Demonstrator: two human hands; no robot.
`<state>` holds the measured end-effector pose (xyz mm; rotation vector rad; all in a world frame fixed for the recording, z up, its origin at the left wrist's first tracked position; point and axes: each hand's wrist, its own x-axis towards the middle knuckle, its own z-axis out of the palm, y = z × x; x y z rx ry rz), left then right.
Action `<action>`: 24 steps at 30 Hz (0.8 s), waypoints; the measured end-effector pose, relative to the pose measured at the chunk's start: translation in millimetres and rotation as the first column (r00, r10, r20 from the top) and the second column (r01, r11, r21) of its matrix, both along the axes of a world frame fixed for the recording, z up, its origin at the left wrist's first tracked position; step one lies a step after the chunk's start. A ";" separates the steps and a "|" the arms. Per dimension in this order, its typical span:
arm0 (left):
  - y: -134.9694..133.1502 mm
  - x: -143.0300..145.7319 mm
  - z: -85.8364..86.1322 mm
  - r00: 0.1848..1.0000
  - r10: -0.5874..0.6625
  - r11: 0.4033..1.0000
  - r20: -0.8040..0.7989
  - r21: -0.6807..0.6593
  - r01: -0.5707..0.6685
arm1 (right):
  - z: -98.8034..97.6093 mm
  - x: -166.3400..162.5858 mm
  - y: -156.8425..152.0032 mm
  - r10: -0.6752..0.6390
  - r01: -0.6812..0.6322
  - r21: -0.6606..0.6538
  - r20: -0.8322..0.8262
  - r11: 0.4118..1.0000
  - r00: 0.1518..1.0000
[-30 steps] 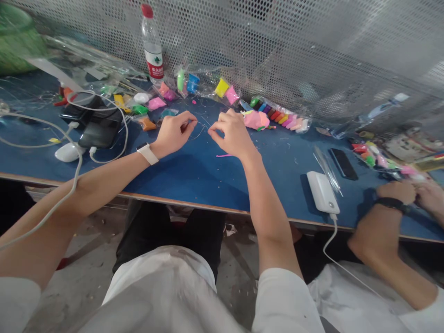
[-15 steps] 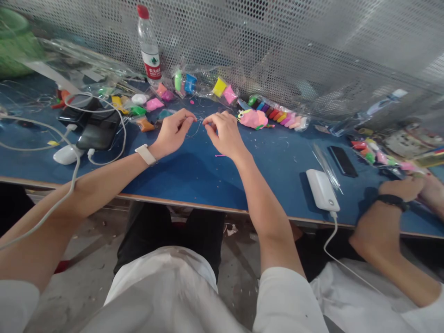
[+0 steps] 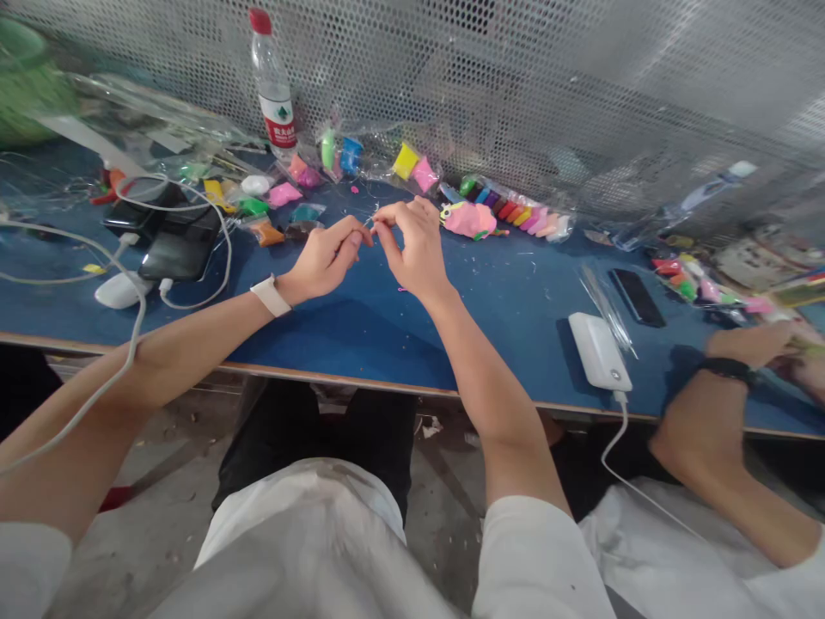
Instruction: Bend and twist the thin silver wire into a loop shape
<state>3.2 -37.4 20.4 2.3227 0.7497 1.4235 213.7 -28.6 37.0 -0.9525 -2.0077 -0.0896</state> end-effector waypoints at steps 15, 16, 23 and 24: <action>-0.3 -4.0 -4.3 0.969 0.215 0.966 -0.118 0.175 -0.193 | -5.1 -4.3 -3.5 -0.024 0.027 0.103 -0.035 0.994 0.999; 0.0 -3.8 -4.6 0.968 0.220 0.964 -0.119 0.181 -0.197 | -4.7 -4.8 -4.4 -0.022 0.026 0.108 -0.034 0.994 0.999; -1.2 -1.2 -4.7 0.980 0.193 0.969 -0.040 0.162 -0.184 | -3.1 -9.7 -6.9 -0.036 0.038 0.070 -0.025 0.997 0.999; -1.9 -1.1 -4.4 0.983 0.181 0.972 -0.031 0.158 -0.174 | -3.6 -9.6 -6.2 -0.041 0.043 0.069 -0.025 0.997 0.999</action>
